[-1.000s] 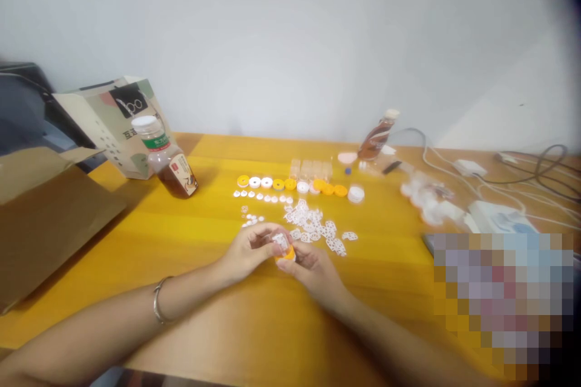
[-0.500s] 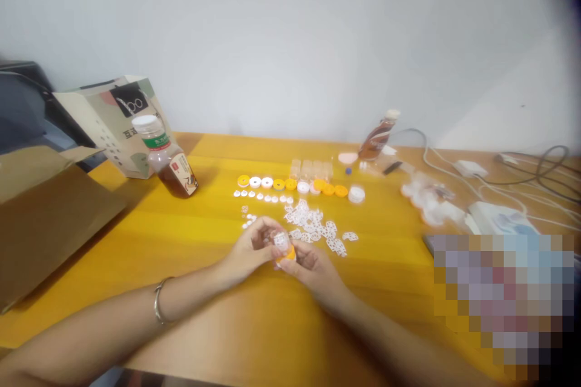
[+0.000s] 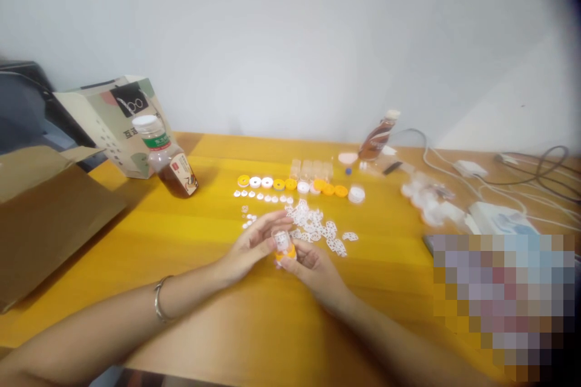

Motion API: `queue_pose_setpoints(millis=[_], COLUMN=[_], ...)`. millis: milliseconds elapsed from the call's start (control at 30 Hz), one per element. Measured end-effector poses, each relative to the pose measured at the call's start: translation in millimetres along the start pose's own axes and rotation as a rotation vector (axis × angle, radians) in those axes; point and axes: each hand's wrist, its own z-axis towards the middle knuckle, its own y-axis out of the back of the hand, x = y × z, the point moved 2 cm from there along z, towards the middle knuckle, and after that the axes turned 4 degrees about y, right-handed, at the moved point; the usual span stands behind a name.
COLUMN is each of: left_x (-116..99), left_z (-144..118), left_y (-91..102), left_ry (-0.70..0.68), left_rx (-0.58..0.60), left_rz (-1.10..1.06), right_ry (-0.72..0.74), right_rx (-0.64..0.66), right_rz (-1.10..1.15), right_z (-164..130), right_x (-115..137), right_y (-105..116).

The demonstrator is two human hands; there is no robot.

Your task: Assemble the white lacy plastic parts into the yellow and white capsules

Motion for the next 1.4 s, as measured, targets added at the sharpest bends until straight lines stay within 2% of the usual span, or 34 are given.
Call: queue_pose_setpoints(millis=[67, 200, 333, 467, 600, 700, 767, 833, 933, 1133, 1300, 1400], left_x=[-1, 0, -1, -1, 0, 1, 1, 0, 0, -2, -4, -5], left_z=[0, 1, 0, 0, 1, 2, 2, 2, 1, -2, -1, 1], left_y=[0.6, -0.4, 0.0, -2.7, 0.1, 0.4, 0.1, 0.1, -0.2, -1.8, 0.0, -0.4], left_ry=[-0.03, 0.023, 0.003, 0.047, -0.003, 0.044, 0.027, 0.007, 0.055, 0.082, -0.014, -0.023], left_rx=[-0.035, 0.022, -0.005, 0.102, 0.003, 0.038, 0.034, -0.023, -0.067, 0.049, -0.087, -0.137], left_rz=[0.013, -0.089, -0.065, -0.122, -0.032, -0.093, -0.092, -0.028, 0.078, 0.051, 0.072, 0.101], right_ry=[0.004, 0.017, 0.037, 0.031, 0.037, 0.062, 0.059, 0.062, 0.064, 0.005, 0.004, -0.024], right_rx=[-0.001, -0.008, 0.0, 0.016, 0.009, -0.015, -0.018, -0.003, 0.016, 0.057, 0.037, 0.033], right_rz=[0.001, 0.001, -0.002, -0.015, -0.023, -0.036, -0.051, -0.08, -0.106, 0.016, 0.132, 0.148], right_z=[0, 1, 1, 1, 1, 1, 1, 1, 1, -2, 0, 2], right_x=[0, -1, -2, -2, 0, -1, -3, -5, -6, -3, -10, -16], right_y=[0, 0, 1, 1, 1, 2, 2, 3, 3, 2, 4, 5])
